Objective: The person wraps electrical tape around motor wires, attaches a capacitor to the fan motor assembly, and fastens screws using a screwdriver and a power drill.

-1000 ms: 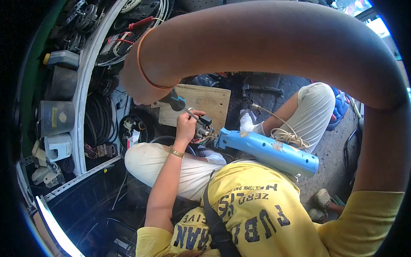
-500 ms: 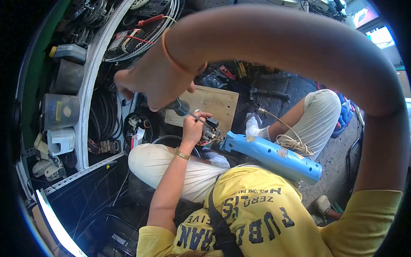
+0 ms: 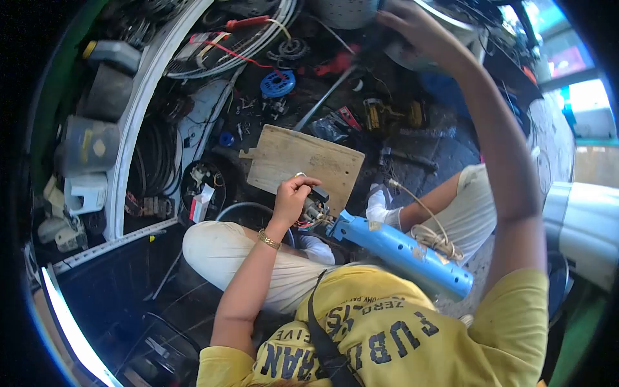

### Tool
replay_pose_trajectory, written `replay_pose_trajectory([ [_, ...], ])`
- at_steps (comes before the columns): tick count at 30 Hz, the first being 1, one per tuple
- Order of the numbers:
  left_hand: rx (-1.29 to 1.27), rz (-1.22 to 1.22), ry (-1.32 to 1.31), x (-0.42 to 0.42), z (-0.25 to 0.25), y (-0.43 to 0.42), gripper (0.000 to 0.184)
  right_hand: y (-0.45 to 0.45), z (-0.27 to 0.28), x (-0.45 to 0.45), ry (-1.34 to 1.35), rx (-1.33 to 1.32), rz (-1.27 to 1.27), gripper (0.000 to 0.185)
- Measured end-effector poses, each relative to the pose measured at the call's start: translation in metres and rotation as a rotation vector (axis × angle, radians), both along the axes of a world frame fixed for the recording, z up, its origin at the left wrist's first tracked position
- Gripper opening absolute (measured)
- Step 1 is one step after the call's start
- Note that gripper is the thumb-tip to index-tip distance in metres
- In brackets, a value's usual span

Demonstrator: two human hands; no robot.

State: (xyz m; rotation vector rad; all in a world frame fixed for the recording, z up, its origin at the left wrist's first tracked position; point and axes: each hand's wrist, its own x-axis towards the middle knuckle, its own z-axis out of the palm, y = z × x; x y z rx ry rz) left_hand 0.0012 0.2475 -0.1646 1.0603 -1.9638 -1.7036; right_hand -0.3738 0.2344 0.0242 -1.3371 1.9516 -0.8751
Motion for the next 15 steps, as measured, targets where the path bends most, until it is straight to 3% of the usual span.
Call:
replay_pose_trajectory([
  [3, 0.02, -0.012, -0.109, 0.002, 0.009, 0.0, 0.022, 0.031, -0.102, -0.015, -0.396, 0.172, -0.497, 0.045],
  [4, 0.032, 0.0, -0.112, 0.003, 0.007, 0.0, 0.021, 0.04, -0.182, -0.047, -0.555, 0.195, -0.528, 0.046],
  [5, 0.039, 0.018, -0.111, 0.003, 0.006, 0.0, 0.021, 0.048, -0.19, -0.014, -0.664, 0.175, -0.645, 0.048],
  [7, 0.029, 0.064, -0.209, 0.004, 0.005, 0.002, 0.022, 0.055, -0.261, 0.002, -0.731, 0.203, -0.746, 0.052],
  [8, -0.118, 0.059, -0.278, 0.007, -0.005, 0.004, 0.023, 0.052, -0.272, 0.021, -0.799, 0.253, -0.865, 0.047],
  [9, -0.104, 0.073, -0.29, 0.007, -0.004, 0.005, 0.023, 0.053, -0.316, 0.019, -0.797, 0.254, -0.809, 0.047],
  [11, -0.06, 0.09, -0.314, 0.008, 0.001, 0.006, 0.024, 0.055, -0.394, -0.007, -0.173, 0.095, -0.252, 0.056],
  [12, 0.048, 0.045, -0.273, 0.012, -0.01, 0.005, 0.025, 0.055, -0.381, 0.0, -0.181, 0.117, -0.24, 0.056],
  [14, 0.167, 0.019, -0.233, 0.01, 0.002, 0.002, 0.024, 0.045, -0.323, 0.014, 0.732, 0.456, -0.045, 0.078],
  [15, 0.268, -0.013, -0.183, 0.01, 0.006, 0.0, 0.024, 0.048, -0.325, 0.014, 0.731, 0.46, -0.031, 0.078],
])
